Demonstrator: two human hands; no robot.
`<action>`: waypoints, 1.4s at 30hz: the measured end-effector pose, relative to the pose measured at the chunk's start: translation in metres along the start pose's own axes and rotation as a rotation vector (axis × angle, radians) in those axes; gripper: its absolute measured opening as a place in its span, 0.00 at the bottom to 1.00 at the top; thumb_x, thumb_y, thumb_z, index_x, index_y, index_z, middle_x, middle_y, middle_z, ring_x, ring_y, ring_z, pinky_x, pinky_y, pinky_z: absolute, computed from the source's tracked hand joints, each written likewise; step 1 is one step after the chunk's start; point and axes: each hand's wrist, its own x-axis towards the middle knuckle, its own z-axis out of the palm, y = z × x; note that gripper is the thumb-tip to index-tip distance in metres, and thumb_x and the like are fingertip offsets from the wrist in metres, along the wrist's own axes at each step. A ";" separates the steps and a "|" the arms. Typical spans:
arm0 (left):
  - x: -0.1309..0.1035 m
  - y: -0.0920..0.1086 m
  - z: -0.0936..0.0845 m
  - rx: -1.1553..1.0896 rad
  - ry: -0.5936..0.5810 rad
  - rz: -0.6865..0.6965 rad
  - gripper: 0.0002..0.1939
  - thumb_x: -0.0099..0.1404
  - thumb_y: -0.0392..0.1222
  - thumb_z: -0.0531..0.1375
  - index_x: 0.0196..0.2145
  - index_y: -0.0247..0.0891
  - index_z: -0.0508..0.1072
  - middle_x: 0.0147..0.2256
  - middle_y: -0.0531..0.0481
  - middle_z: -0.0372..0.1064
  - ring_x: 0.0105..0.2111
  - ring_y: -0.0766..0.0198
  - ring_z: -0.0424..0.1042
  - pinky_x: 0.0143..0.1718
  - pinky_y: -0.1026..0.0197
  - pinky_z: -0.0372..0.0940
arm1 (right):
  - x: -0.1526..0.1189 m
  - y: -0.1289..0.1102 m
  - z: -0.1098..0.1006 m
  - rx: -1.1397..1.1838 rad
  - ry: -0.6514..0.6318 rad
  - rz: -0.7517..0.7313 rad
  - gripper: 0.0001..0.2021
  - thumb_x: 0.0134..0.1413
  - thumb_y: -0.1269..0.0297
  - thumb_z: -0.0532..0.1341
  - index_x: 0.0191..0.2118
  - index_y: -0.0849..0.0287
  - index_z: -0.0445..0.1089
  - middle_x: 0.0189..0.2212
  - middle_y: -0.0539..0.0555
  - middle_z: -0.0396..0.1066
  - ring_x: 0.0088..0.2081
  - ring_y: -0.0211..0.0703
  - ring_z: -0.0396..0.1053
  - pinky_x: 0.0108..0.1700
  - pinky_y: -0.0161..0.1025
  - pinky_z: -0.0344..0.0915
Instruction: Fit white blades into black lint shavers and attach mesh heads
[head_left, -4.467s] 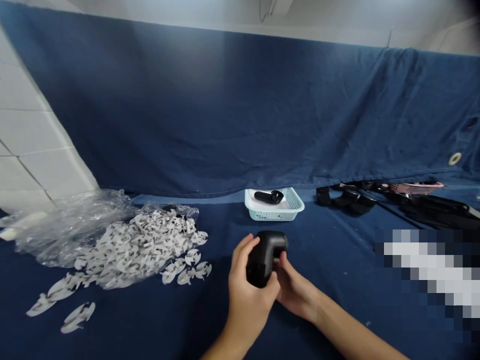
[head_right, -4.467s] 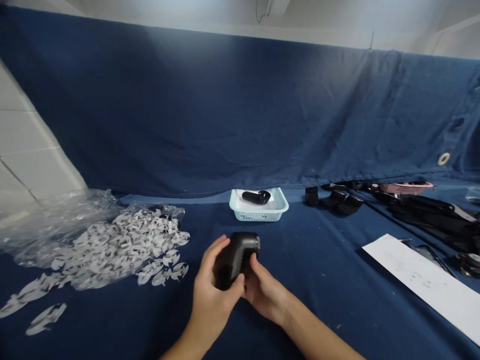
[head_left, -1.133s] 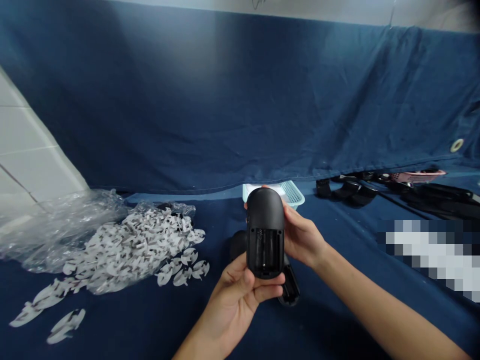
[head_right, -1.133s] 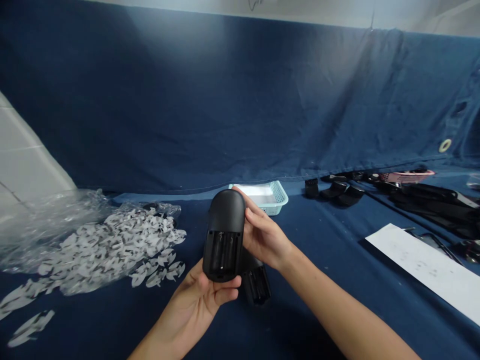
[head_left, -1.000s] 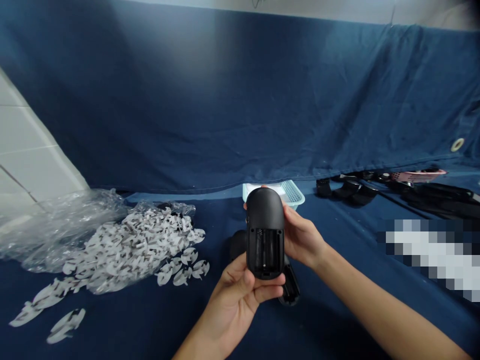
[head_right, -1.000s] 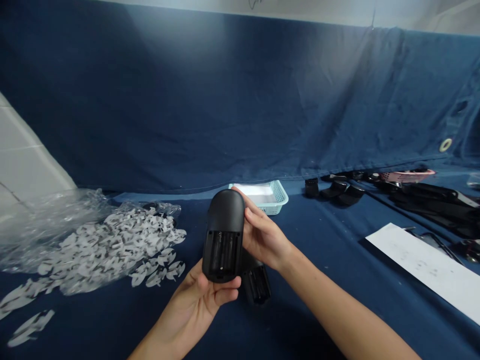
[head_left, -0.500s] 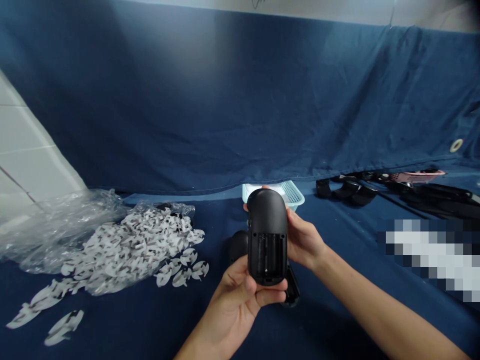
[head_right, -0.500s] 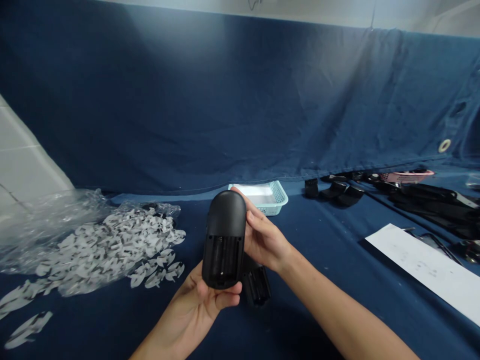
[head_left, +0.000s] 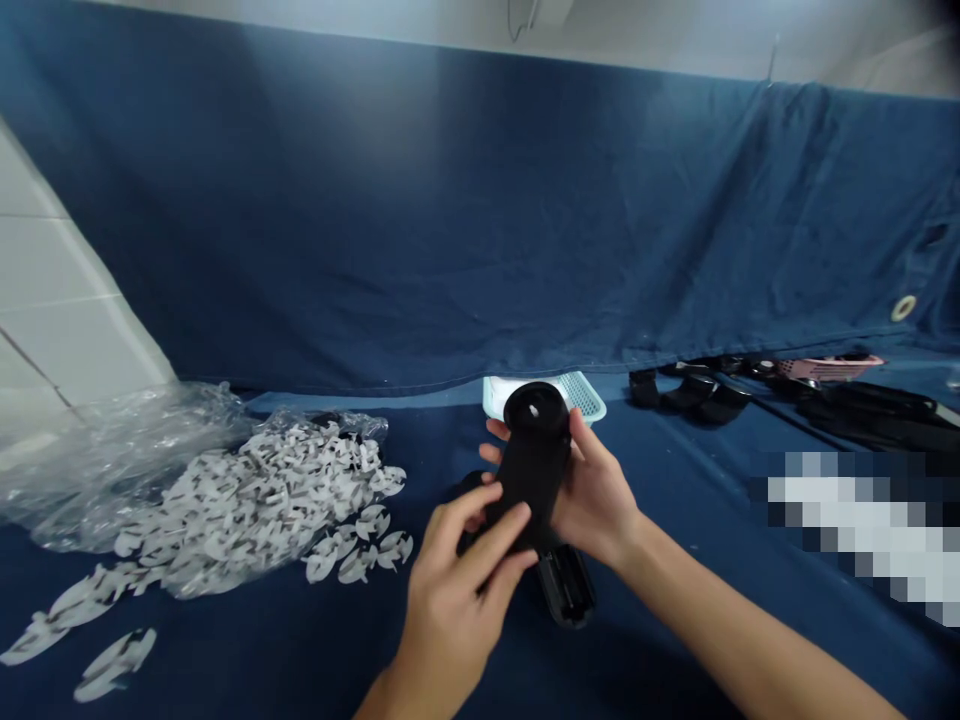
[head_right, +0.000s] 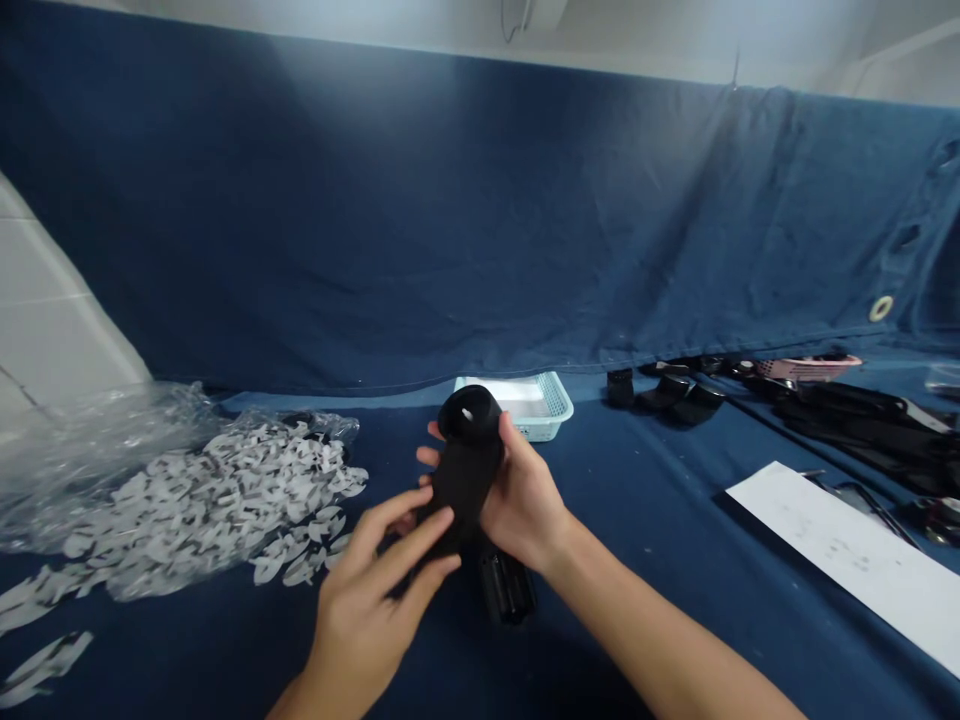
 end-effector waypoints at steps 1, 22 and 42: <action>-0.002 0.002 0.002 0.064 -0.012 0.103 0.21 0.63 0.31 0.62 0.52 0.46 0.73 0.51 0.45 0.66 0.49 0.58 0.68 0.49 0.55 0.68 | 0.000 0.002 -0.002 0.064 -0.028 0.056 0.35 0.58 0.38 0.52 0.57 0.64 0.65 0.46 0.61 0.74 0.46 0.51 0.72 0.54 0.46 0.61; -0.009 0.013 0.005 0.199 -0.004 0.349 0.20 0.60 0.29 0.64 0.50 0.41 0.74 0.47 0.44 0.68 0.44 0.58 0.68 0.43 0.54 0.69 | -0.003 0.011 0.003 0.151 -0.156 -0.060 0.26 0.59 0.47 0.53 0.59 0.53 0.62 0.49 0.59 0.70 0.36 0.48 0.69 0.38 0.43 0.64; -0.008 0.014 0.004 0.208 0.004 0.385 0.19 0.60 0.28 0.63 0.48 0.42 0.75 0.46 0.45 0.68 0.44 0.58 0.69 0.45 0.52 0.70 | -0.005 0.010 0.006 0.106 -0.167 -0.071 0.28 0.54 0.46 0.58 0.58 0.52 0.64 0.47 0.58 0.72 0.34 0.47 0.69 0.35 0.42 0.64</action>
